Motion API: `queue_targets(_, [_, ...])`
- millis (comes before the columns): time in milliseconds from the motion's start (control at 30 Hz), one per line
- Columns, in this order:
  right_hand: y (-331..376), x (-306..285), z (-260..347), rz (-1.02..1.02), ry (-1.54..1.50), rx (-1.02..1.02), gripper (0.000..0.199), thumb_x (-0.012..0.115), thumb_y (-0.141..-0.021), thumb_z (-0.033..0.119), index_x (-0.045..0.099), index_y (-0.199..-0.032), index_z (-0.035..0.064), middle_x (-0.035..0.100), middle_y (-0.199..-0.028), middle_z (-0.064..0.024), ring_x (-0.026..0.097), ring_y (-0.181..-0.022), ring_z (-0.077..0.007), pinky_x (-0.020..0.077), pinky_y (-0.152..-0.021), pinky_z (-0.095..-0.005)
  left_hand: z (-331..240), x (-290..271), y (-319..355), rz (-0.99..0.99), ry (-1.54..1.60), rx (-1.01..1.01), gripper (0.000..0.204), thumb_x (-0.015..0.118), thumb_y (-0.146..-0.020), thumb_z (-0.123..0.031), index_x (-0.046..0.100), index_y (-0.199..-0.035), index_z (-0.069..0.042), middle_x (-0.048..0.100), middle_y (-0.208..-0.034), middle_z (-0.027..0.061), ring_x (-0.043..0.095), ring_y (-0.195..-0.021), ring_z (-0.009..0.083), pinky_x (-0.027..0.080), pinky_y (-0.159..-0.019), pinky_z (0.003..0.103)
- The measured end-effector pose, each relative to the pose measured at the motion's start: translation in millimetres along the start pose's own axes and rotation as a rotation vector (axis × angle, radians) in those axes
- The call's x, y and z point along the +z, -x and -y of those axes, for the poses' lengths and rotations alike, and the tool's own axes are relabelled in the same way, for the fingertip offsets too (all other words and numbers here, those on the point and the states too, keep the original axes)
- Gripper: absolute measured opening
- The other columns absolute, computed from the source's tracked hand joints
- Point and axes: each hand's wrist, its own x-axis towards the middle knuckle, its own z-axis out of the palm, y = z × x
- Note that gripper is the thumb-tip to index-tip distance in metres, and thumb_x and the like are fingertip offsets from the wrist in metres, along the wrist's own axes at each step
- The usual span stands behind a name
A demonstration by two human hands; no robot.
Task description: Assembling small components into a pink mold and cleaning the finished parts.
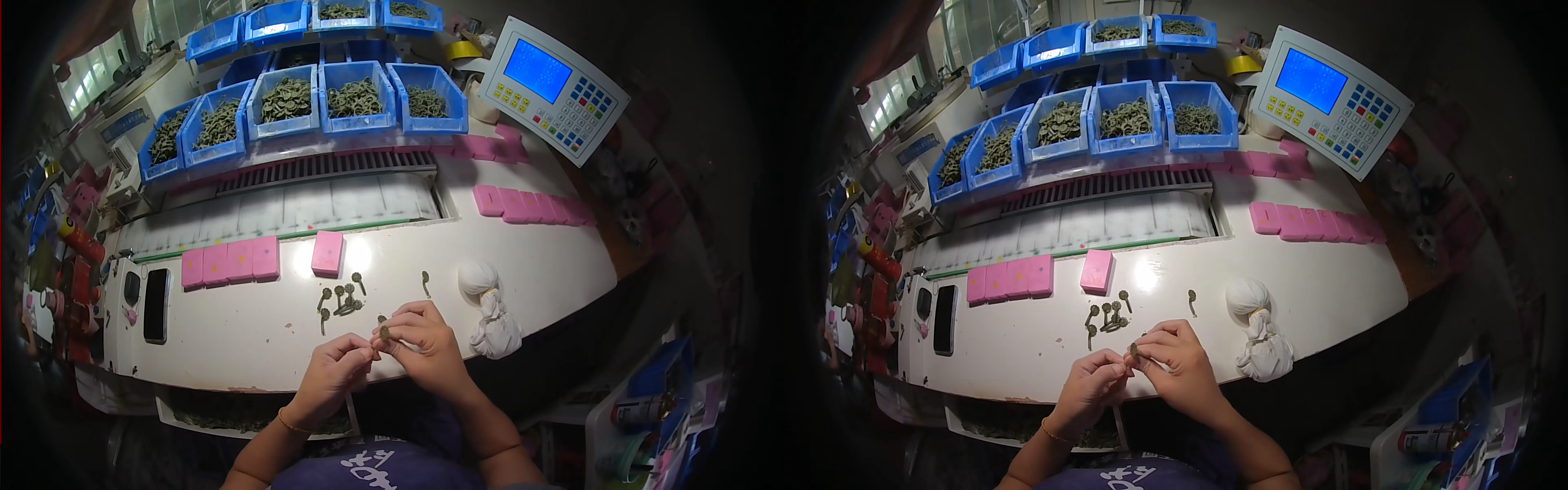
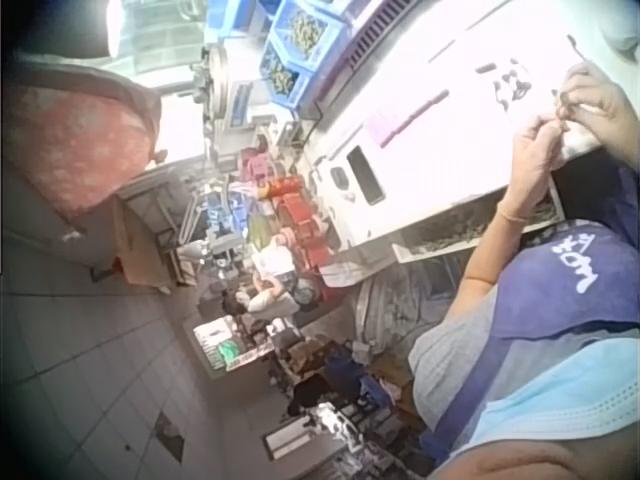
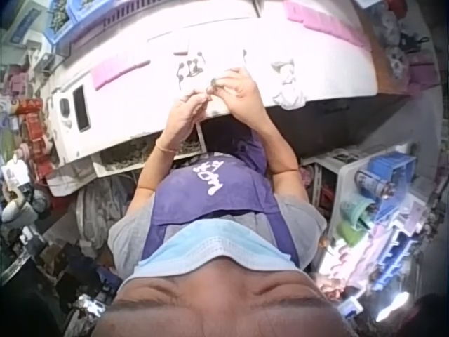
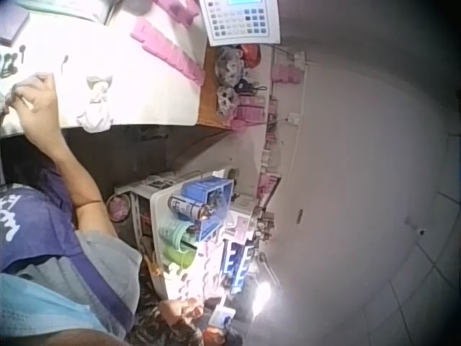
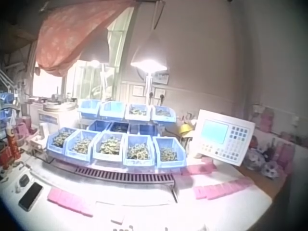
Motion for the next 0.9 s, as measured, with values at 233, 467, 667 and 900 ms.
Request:
queue_targets(233, [-6,11,18,-0.117,0.5,-0.307,0.016,0.077,-0.072,0.003,0.071,-0.087,0.0057,0.069,-0.093,-0.0013,0.059,-0.098,-0.0255,0.0463,-0.082,-0.0389,3,6,-2,-0.288,-0.626,0.312,0.012,0.064,-0.091,-0.01,0.068,-0.086,-0.001,0.06,-0.07,0.0009,0.053,-0.056,0.0088,0.044,-0.053,0.024])
queue_targets(467, [-41,-1,-22,-0.102,0.684,-0.261,0.011,0.076,-0.078,0.015,0.072,-0.084,0.0074,0.068,-0.084,-0.0033,0.059,-0.09,-0.0251,0.0464,-0.079,-0.0387,-6,-5,43,-0.418,-1.148,0.417,0.007,0.063,-0.081,-0.006,0.064,-0.077,0.0,0.062,-0.069,0.0152,0.062,-0.056,0.0275,0.05,-0.056,0.035])
queue_targets(667, [-28,-15,-28,0.086,0.756,0.111,0.015,0.075,-0.081,0.024,0.073,-0.084,0.009,0.067,-0.084,-0.005,0.058,-0.088,-0.0263,0.0482,-0.079,-0.039,6,-45,91,-0.438,-1.324,0.205,0.017,0.065,-0.083,-0.013,0.064,-0.073,0.0,0.061,-0.066,0.0161,0.06,-0.056,0.0324,0.048,-0.056,0.039])
queue_targets(900, [8,15,-34,-0.012,0.796,-0.119,0.009,0.069,-0.084,0.013,0.067,-0.087,0.0058,0.061,-0.085,-0.008,0.055,-0.088,-0.0284,0.047,-0.077,-0.0392,5,-50,87,-0.372,-1.324,0.065,0.031,0.067,-0.092,-0.025,0.067,-0.073,0.0,0.063,-0.065,0.0145,0.06,-0.056,0.0276,0.047,-0.056,0.036])
